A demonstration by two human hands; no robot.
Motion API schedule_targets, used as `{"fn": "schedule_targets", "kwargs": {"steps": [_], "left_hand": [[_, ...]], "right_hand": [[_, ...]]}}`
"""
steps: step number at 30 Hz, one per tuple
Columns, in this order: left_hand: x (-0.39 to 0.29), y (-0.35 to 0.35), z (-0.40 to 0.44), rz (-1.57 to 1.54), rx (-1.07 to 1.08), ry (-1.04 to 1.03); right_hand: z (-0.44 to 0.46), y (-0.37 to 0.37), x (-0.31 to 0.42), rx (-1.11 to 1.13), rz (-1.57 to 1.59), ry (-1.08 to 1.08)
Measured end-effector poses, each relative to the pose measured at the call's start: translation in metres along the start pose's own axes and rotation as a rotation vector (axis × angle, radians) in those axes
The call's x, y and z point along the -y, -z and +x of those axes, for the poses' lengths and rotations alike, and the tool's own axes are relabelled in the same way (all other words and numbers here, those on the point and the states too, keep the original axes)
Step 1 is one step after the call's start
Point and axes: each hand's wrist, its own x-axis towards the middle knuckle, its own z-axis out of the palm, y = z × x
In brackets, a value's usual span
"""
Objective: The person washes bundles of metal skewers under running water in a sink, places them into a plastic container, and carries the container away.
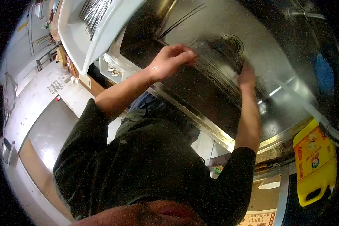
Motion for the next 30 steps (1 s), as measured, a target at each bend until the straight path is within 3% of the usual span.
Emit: {"fn": "schedule_targets", "kwargs": {"steps": [2, 5, 7, 9, 10, 11, 14, 15, 17, 19, 20, 24, 27, 28, 30], "left_hand": [[0.007, -0.010, 0.013, 0.106, 0.015, -0.017], [0.015, -0.017, 0.029, 0.268, 0.050, -0.131], [0.012, -0.023, 0.031, 0.402, 0.130, -0.168], [0.019, -0.027, 0.039, 0.729, 0.386, -0.234], [0.021, -0.036, 0.042, 0.943, 0.538, -0.093], [0.024, -0.049, 0.047, 1.148, 0.694, 0.055], [0.073, -0.077, 0.074, 1.721, 0.848, -0.400], [0.094, -0.087, 0.089, 1.746, 0.793, -0.502], [0.133, -0.103, 0.124, 1.790, 0.667, -0.706], [0.150, -0.115, 0.153, 1.720, 0.495, -0.748], [0.156, -0.122, 0.162, 1.678, 0.415, -0.768], [0.092, -0.127, 0.117, 1.935, 0.706, -0.425], [0.130, -0.140, 0.132, 1.655, 0.878, -0.256], [0.121, -0.146, 0.132, 1.483, 0.735, -0.193], [0.118, -0.161, 0.132, 0.688, 0.630, -0.074]], "right_hand": [[0.012, 0.013, -0.005, 0.157, 0.059, -0.079], [0.017, 0.012, -0.016, 0.172, 0.078, -0.012], [0.009, 0.021, -0.010, 0.275, 0.263, -0.038], [0.007, 0.028, -0.001, 0.375, 0.450, -0.066], [0.003, 0.014, -0.009, 0.313, 0.714, 0.026], [0.000, 0.005, -0.021, 0.329, 0.638, -0.010], [-0.004, 0.032, -0.016, 0.351, 0.528, -0.099], [-0.005, 0.033, -0.024, 0.349, 0.576, -0.120], [-0.005, 0.041, -0.029, 0.354, 0.635, -0.157], [-0.003, 0.058, -0.031, 0.362, 0.658, -0.194], [-0.005, 0.052, -0.044, 0.254, 0.593, -0.149], [-0.014, 0.046, -0.077, 0.145, 0.563, -0.204], [-0.018, 0.076, -0.050, 0.239, 0.848, -0.364], [-0.021, 0.080, -0.049, 0.253, 0.944, -0.406], [-0.024, 0.081, -0.046, 0.303, 1.124, -0.495]]}}
